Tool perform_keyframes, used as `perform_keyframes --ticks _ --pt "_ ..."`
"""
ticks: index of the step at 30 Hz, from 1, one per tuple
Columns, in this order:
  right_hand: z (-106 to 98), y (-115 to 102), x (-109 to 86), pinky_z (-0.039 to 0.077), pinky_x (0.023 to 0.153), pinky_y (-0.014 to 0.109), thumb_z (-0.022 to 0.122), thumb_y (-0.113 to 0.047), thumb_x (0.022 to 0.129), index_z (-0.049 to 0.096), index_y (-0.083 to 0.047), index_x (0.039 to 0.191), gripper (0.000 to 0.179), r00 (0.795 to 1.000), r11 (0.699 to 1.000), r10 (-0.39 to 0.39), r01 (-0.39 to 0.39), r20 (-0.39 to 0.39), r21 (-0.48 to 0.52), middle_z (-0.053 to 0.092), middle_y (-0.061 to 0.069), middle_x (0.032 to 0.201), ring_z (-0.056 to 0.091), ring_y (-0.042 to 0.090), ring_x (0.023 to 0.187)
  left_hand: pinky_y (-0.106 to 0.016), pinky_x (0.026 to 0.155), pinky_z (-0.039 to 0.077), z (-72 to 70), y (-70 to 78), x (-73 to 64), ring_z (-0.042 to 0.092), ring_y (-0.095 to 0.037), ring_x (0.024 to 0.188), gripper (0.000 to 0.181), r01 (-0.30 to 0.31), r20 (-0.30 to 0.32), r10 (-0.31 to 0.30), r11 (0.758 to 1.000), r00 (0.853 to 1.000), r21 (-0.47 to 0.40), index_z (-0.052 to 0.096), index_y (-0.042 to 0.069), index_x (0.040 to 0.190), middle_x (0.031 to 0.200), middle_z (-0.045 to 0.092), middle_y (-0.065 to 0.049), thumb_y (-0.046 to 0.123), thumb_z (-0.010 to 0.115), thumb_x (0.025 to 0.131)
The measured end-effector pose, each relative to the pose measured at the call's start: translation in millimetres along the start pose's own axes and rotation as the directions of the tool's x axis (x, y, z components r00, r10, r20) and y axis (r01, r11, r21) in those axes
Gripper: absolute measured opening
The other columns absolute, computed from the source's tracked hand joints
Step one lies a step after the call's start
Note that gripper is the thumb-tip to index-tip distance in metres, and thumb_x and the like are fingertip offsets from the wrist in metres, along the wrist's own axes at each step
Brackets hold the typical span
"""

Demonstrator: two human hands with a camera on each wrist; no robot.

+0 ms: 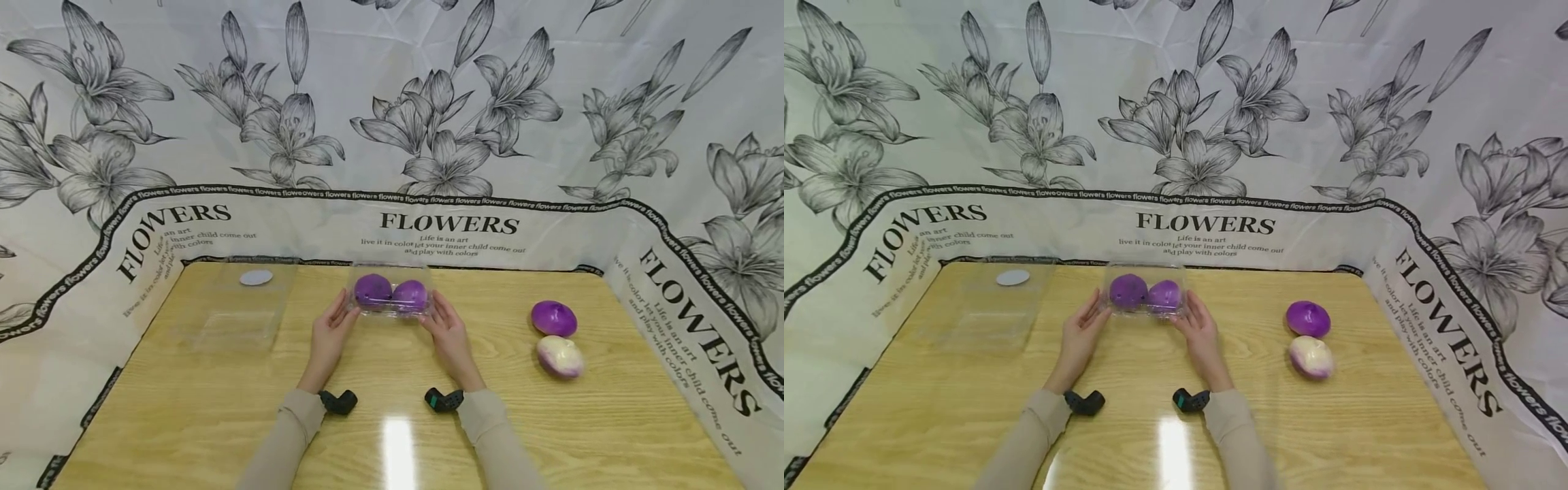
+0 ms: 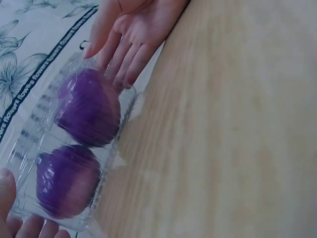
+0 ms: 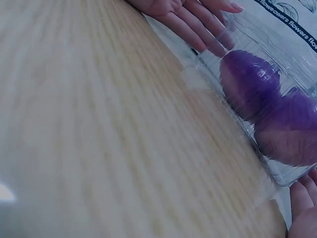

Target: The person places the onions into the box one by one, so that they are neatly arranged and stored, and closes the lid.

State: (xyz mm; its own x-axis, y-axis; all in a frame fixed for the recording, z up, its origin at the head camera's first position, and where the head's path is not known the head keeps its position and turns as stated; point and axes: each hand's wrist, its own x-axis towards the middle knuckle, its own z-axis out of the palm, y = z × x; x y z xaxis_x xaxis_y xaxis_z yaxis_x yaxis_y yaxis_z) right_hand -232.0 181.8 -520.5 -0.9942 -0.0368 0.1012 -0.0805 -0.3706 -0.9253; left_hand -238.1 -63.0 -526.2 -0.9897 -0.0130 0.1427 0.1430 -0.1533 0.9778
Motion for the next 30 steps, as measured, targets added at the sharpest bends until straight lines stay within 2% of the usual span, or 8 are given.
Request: perform_keyframes --ticks 3,6,11,13,18,22,26,30 --pt "7.0 4.5 8.3 0.043 0.107 0.026 0.060 0.008 0.094 0.038 0.006 0.147 0.058 0.995 0.999 -0.029 0.026 -0.099 -0.035 0.036 0.020 0.155 0.037 0.029 0.142 -0.021 0.103 0.044 2.2 -2.0 9.5 0.045 -0.023 0.137 0.069 -0.008 -0.057 0.008 1.000 0.998 -0.004 0.041 0.006 0.149 0.150 0.046 -0.008 0.030 0.071 0.092" --pt "13.9 7.7 14.4 0.048 0.103 0.026 0.065 0.003 0.092 0.051 0.009 0.136 0.046 0.980 0.991 -0.061 0.038 -0.187 -0.125 0.049 0.021 0.145 0.051 0.028 0.132 -0.022 0.102 0.046 3.7 -3.3 16.9 0.050 -0.024 0.133 0.066 -0.009 -0.117 0.009 1.000 0.993 -0.003 0.046 0.005 0.147 0.147 0.050 -0.010 0.030 0.073 0.091" --pt "19.5 9.8 18.1 0.053 0.094 0.023 0.070 -0.005 0.092 0.062 0.008 0.124 0.036 0.940 0.961 -0.122 0.031 -0.318 -0.275 0.062 0.024 0.128 0.063 0.025 0.117 -0.023 0.097 0.050 6.5 -3.6 20.9 0.056 -0.025 0.127 0.062 0.008 -0.161 0.001 0.998 0.987 0.059 0.052 0.007 0.142 0.142 0.055 -0.011 0.034 0.073 0.090" --pt "19.3 9.9 18.6 0.053 0.092 0.021 0.071 -0.008 0.092 0.064 0.007 0.122 0.035 0.930 0.951 -0.139 0.030 -0.341 -0.308 0.064 0.025 0.125 0.064 0.025 0.115 -0.024 0.096 0.051 7.8 -3.4 20.9 0.059 -0.023 0.124 0.060 0.017 -0.171 -0.004 0.997 0.985 0.076 0.055 0.008 0.140 0.139 0.057 -0.010 0.036 0.073 0.090" --pt "18.7 9.2 18.6 0.053 0.093 0.021 0.070 -0.007 0.092 0.063 0.009 0.122 0.035 0.928 0.949 -0.152 0.042 -0.339 -0.312 0.063 0.026 0.126 0.065 0.022 0.114 -0.031 0.095 0.054 9.1 -4.1 20.9 0.065 -0.023 0.114 0.050 0.031 -0.213 0.004 0.987 0.977 0.160 0.068 0.005 0.126 0.125 0.067 -0.012 0.040 0.072 0.090" --pt "18.4 8.4 18.0 0.052 0.094 0.020 0.065 -0.002 0.095 0.060 0.011 0.126 0.034 0.938 0.954 -0.143 0.045 -0.317 -0.297 0.059 0.028 0.130 0.064 0.017 0.113 -0.036 0.100 0.051 8.3 -7.6 20.5 0.062 -0.023 0.119 0.046 0.016 -0.178 0.019 0.981 0.984 0.191 0.069 0.004 0.123 0.124 0.068 -0.012 0.041 0.064 0.096" --pt "18.3 9.3 18.7 0.050 0.096 0.019 0.057 0.004 0.097 0.054 0.013 0.132 0.036 0.951 0.958 -0.121 0.038 -0.283 -0.284 0.054 0.029 0.137 0.059 0.027 0.122 -0.036 0.106 0.047 6.9 -9.6 19.6 0.057 -0.024 0.126 0.043 -0.026 -0.132 0.047 0.987 0.990 0.158 0.066 0.002 0.126 0.130 0.064 -0.012 0.036 0.055 0.102" --pt "17.5 10.4 19.5 0.049 0.098 0.021 0.052 0.007 0.098 0.049 0.014 0.136 0.039 0.958 0.960 -0.114 0.038 -0.262 -0.278 0.050 0.030 0.140 0.051 0.038 0.129 -0.037 0.107 0.045 5.9 -11.4 20.4 0.055 -0.025 0.128 0.040 -0.042 -0.129 0.062 0.987 0.990 0.157 0.065 0.001 0.127 0.131 0.062 -0.014 0.031 0.053 0.104"
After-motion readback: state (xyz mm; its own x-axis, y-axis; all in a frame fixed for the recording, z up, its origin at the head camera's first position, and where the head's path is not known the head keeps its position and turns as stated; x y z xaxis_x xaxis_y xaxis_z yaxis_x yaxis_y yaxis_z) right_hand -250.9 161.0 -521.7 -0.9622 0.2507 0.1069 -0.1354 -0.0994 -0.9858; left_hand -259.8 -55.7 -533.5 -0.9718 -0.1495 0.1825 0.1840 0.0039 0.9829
